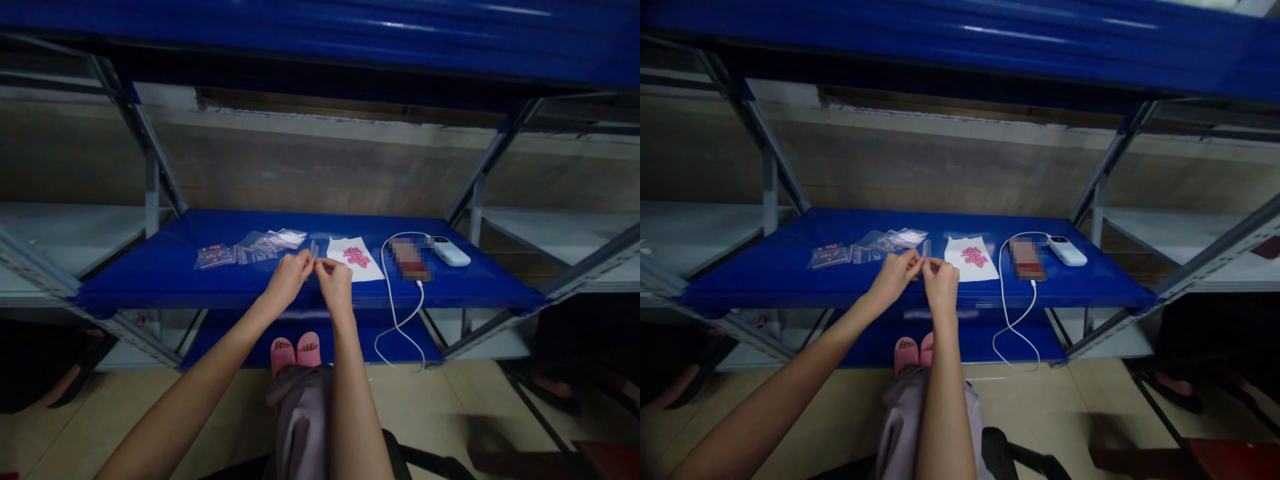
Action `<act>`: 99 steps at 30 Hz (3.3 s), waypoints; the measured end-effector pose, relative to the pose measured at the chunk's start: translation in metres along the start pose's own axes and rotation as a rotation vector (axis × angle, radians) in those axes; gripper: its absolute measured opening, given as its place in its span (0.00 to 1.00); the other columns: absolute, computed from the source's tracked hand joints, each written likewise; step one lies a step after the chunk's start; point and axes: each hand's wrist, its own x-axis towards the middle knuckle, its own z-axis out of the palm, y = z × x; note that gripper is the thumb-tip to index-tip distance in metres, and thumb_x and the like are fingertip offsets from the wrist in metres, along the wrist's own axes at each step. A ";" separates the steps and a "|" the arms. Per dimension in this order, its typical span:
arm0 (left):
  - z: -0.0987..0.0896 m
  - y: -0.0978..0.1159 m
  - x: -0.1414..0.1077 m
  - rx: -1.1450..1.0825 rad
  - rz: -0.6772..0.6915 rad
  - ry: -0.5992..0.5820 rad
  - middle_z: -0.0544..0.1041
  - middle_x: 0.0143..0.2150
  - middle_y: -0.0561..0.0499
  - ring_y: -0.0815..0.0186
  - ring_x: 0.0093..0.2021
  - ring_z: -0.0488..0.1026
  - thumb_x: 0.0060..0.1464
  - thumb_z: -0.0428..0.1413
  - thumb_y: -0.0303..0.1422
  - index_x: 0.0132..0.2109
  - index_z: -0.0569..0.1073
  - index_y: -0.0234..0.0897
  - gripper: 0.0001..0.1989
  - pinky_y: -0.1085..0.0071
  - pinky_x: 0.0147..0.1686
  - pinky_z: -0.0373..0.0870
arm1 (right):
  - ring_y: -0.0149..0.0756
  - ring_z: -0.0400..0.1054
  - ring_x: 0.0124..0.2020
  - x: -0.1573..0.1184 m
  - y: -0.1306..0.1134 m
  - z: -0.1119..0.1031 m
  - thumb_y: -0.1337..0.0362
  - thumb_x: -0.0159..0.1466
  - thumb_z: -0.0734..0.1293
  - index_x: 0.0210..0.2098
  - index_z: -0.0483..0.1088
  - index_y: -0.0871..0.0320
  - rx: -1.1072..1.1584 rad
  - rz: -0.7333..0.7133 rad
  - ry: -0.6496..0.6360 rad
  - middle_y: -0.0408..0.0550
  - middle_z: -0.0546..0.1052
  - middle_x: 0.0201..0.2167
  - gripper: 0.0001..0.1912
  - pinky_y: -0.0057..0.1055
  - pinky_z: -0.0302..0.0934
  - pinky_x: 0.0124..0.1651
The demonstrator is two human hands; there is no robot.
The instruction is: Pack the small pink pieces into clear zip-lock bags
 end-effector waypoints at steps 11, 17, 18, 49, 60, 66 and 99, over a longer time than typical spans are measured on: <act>-0.007 0.001 0.000 -0.052 -0.050 -0.005 0.73 0.20 0.53 0.68 0.21 0.71 0.52 0.52 0.29 0.28 0.71 0.32 0.07 0.75 0.26 0.66 | 0.38 0.72 0.34 0.003 0.009 -0.001 0.65 0.60 0.60 0.32 0.76 0.61 -0.042 -0.060 -0.084 0.51 0.79 0.30 0.12 0.30 0.63 0.39; -0.002 0.001 0.000 -0.085 -0.057 -0.047 0.75 0.23 0.50 0.69 0.22 0.72 0.51 0.50 0.24 0.29 0.72 0.31 0.07 0.76 0.25 0.66 | 0.37 0.71 0.31 -0.002 0.004 -0.003 0.66 0.59 0.61 0.29 0.75 0.61 -0.225 -0.135 -0.076 0.54 0.78 0.29 0.11 0.30 0.61 0.38; -0.001 0.001 0.000 -0.045 -0.044 -0.036 0.74 0.22 0.50 0.69 0.22 0.72 0.50 0.50 0.23 0.28 0.71 0.31 0.07 0.76 0.25 0.66 | 0.38 0.71 0.30 -0.003 0.003 -0.003 0.66 0.59 0.61 0.29 0.75 0.61 -0.273 -0.136 -0.062 0.55 0.78 0.28 0.11 0.30 0.60 0.37; -0.014 0.021 -0.003 0.433 0.494 -0.028 0.64 0.55 0.42 0.54 0.60 0.56 0.50 0.49 0.28 0.31 0.68 0.34 0.04 0.46 0.61 0.38 | 0.29 0.65 0.18 0.007 0.027 -0.008 0.65 0.51 0.60 0.29 0.68 0.58 0.187 0.137 -0.109 0.38 0.71 0.17 0.07 0.24 0.60 0.24; -0.011 0.006 -0.006 0.273 0.481 -0.273 0.64 0.58 0.42 0.58 0.59 0.60 0.48 0.57 0.39 0.59 0.54 0.38 0.33 0.50 0.62 0.38 | 0.25 0.62 0.16 0.007 0.027 -0.008 0.69 0.50 0.58 0.31 0.61 0.58 0.417 0.196 -0.293 0.35 0.68 0.19 0.08 0.20 0.55 0.20; -0.010 -0.002 -0.003 0.313 0.565 -0.229 0.64 0.55 0.42 0.55 0.59 0.58 0.46 0.59 0.39 0.56 0.60 0.39 0.30 0.46 0.60 0.40 | 0.24 0.59 0.16 0.002 0.020 -0.011 0.69 0.52 0.58 0.35 0.62 0.58 0.460 0.185 -0.428 0.33 0.64 0.17 0.10 0.22 0.56 0.20; -0.015 -0.014 0.013 0.263 0.490 -0.175 0.72 0.37 0.51 0.60 0.40 0.68 0.42 0.62 0.41 0.40 0.66 0.37 0.20 0.63 0.43 0.63 | 0.25 0.55 0.15 0.003 0.019 -0.014 0.57 0.48 0.66 0.37 0.58 0.56 0.508 0.352 -0.336 0.31 0.63 0.15 0.20 0.23 0.49 0.21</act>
